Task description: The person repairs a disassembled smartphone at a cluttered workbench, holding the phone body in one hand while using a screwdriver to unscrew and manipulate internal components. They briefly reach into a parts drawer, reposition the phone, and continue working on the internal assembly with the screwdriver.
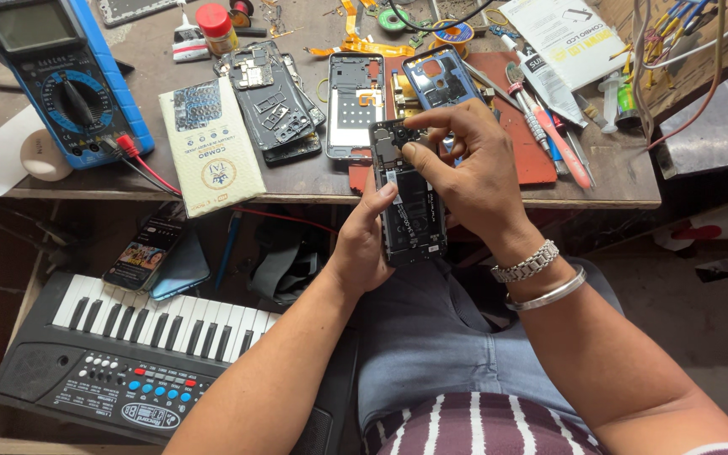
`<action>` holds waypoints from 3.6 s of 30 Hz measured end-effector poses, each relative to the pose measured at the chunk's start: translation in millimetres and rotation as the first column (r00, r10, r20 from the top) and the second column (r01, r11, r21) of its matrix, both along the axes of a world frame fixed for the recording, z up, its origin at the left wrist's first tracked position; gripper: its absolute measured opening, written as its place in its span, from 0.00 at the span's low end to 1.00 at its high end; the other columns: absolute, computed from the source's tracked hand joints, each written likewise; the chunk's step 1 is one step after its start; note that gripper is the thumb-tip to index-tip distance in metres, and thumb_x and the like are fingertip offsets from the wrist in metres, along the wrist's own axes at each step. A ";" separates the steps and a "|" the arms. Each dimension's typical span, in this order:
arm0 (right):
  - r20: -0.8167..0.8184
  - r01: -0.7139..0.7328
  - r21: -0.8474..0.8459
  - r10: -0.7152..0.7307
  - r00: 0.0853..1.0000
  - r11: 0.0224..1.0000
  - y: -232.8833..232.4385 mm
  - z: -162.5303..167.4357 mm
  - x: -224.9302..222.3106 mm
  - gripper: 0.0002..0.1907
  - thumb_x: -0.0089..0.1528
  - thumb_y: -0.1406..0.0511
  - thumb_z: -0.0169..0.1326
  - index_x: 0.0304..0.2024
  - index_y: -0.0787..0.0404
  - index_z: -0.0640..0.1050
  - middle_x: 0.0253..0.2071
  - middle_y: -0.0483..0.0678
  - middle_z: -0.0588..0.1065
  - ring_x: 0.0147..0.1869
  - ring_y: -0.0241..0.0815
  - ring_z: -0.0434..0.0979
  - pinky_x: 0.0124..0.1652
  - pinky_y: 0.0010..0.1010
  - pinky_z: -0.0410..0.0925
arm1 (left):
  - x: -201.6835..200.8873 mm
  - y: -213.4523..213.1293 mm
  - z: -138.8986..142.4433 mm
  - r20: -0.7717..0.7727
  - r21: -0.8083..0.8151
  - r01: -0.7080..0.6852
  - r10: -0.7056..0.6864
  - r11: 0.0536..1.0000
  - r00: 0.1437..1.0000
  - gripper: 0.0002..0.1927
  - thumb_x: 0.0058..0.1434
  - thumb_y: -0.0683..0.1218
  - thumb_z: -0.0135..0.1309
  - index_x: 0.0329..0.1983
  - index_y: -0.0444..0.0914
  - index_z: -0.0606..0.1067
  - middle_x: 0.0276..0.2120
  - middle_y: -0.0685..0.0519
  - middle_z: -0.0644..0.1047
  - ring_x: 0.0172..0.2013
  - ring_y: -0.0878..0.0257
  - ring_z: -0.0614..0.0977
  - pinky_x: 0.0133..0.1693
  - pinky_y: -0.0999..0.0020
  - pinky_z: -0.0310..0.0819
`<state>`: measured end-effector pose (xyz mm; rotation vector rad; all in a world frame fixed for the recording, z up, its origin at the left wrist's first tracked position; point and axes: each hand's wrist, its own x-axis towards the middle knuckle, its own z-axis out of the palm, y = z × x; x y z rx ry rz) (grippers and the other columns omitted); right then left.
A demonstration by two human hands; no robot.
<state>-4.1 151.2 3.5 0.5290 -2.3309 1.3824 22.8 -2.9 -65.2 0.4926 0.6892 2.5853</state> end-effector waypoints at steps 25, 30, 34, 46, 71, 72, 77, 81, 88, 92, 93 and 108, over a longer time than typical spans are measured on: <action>-0.005 0.324 -0.133 -0.327 0.945 0.937 107.7 -37.7 88.2 0.11 0.68 0.66 0.60 0.50 0.68 0.80 0.38 0.45 0.80 0.36 0.27 0.77 0.37 0.17 0.70 | 2.1 7.1 4.2 -0.038 0.043 0.046 -0.044 0.998 0.998 0.37 0.71 0.56 0.45 0.76 0.29 0.57 0.69 0.39 0.67 0.69 0.49 0.70 0.68 0.42 0.68; 0.085 0.365 -0.134 -0.357 0.930 0.921 102.8 -35.9 98.4 0.07 0.70 0.67 0.61 0.41 0.67 0.82 0.31 0.45 0.80 0.32 0.28 0.76 0.34 0.19 0.69 | 5.8 7.0 5.1 -0.040 0.041 0.033 -0.032 0.999 0.999 0.36 0.71 0.56 0.44 0.76 0.29 0.57 0.70 0.40 0.66 0.68 0.48 0.70 0.67 0.41 0.68; 0.017 0.279 -0.100 -0.279 0.960 0.955 89.0 -26.3 103.3 0.06 0.69 0.68 0.60 0.44 0.66 0.82 0.36 0.45 0.81 0.35 0.27 0.77 0.37 0.18 0.71 | 9.3 7.3 8.1 -0.016 0.045 -0.002 0.003 0.999 1.000 0.36 0.70 0.56 0.44 0.75 0.31 0.57 0.71 0.42 0.64 0.68 0.49 0.70 0.65 0.39 0.69; -0.133 0.218 0.181 -0.196 0.972 0.959 76.5 8.2 48.6 0.10 0.63 0.69 0.64 0.47 0.59 0.83 0.38 0.46 0.79 0.37 0.37 0.76 0.36 0.28 0.68 | 7.1 8.0 11.6 -0.012 0.065 0.022 -0.022 0.998 1.000 0.38 0.70 0.56 0.44 0.77 0.31 0.55 0.72 0.42 0.63 0.69 0.49 0.69 0.66 0.40 0.67; -0.110 -0.018 0.356 0.061 0.992 0.934 72.0 3.6 -38.4 0.14 0.60 0.71 0.62 0.49 0.61 0.82 0.45 0.51 0.80 0.50 0.49 0.80 0.50 0.38 0.71 | -5.9 10.5 13.1 0.009 0.008 0.004 -0.004 1.000 1.000 0.40 0.69 0.55 0.45 0.78 0.30 0.53 0.73 0.39 0.61 0.70 0.46 0.68 0.67 0.39 0.67; -0.097 -0.017 0.345 0.054 0.994 0.939 71.5 3.1 -39.0 0.14 0.60 0.71 0.62 0.49 0.62 0.81 0.45 0.51 0.81 0.49 0.48 0.81 0.50 0.37 0.72 | -6.1 10.9 12.9 0.011 0.014 0.006 -0.006 1.000 1.000 0.40 0.69 0.55 0.45 0.78 0.31 0.53 0.73 0.39 0.61 0.70 0.46 0.68 0.67 0.39 0.67; -0.033 -0.039 0.293 0.051 0.998 0.955 68.9 2.9 -40.1 0.14 0.61 0.72 0.61 0.49 0.62 0.81 0.43 0.49 0.80 0.47 0.42 0.83 0.47 0.33 0.74 | -5.9 9.4 11.0 0.029 0.025 0.014 -0.015 1.000 0.999 0.39 0.69 0.55 0.45 0.78 0.31 0.53 0.74 0.39 0.60 0.70 0.46 0.68 0.67 0.38 0.67; -0.035 -0.030 0.307 0.043 0.998 0.951 66.9 4.9 -39.3 0.13 0.61 0.73 0.61 0.49 0.62 0.81 0.40 0.49 0.80 0.44 0.41 0.83 0.45 0.32 0.74 | -5.6 8.2 10.2 0.031 0.033 0.012 -0.013 0.999 0.999 0.39 0.69 0.55 0.46 0.78 0.31 0.53 0.74 0.39 0.60 0.70 0.45 0.67 0.67 0.38 0.67; 0.073 -0.022 0.238 0.005 0.997 0.971 66.5 6.9 -37.9 0.17 0.61 0.72 0.61 0.52 0.61 0.78 0.39 0.47 0.82 0.41 0.38 0.84 0.40 0.29 0.73 | -5.3 7.9 11.9 0.031 0.030 0.012 -0.013 0.999 0.999 0.40 0.69 0.55 0.46 0.78 0.31 0.53 0.74 0.39 0.61 0.70 0.46 0.68 0.67 0.39 0.67; 0.044 -0.025 0.192 0.017 0.999 0.981 72.3 6.5 -35.1 0.21 0.62 0.73 0.62 0.56 0.63 0.74 0.41 0.48 0.82 0.44 0.37 0.84 0.42 0.27 0.72 | -4.5 7.3 12.1 0.029 0.029 0.013 -0.014 0.999 0.999 0.40 0.69 0.55 0.46 0.78 0.31 0.53 0.74 0.39 0.61 0.70 0.46 0.68 0.67 0.39 0.67; 0.033 -0.039 0.162 0.034 0.999 0.986 73.8 6.2 -34.6 0.21 0.62 0.73 0.63 0.57 0.63 0.73 0.41 0.48 0.82 0.46 0.36 0.84 0.43 0.26 0.73 | -4.6 7.3 12.2 0.029 0.028 0.013 -0.014 1.000 0.999 0.40 0.70 0.55 0.46 0.78 0.31 0.53 0.74 0.39 0.61 0.70 0.46 0.68 0.67 0.39 0.67; 0.085 -0.297 -0.250 0.326 0.941 0.922 60.6 6.7 -6.9 0.25 0.68 0.78 0.59 0.64 0.65 0.65 0.48 0.50 0.76 0.53 0.38 0.82 0.54 0.27 0.77 | -5.0 3.1 3.8 0.022 0.019 0.046 -0.046 0.999 0.999 0.36 0.73 0.56 0.44 0.76 0.29 0.57 0.69 0.36 0.66 0.71 0.47 0.68 0.70 0.41 0.66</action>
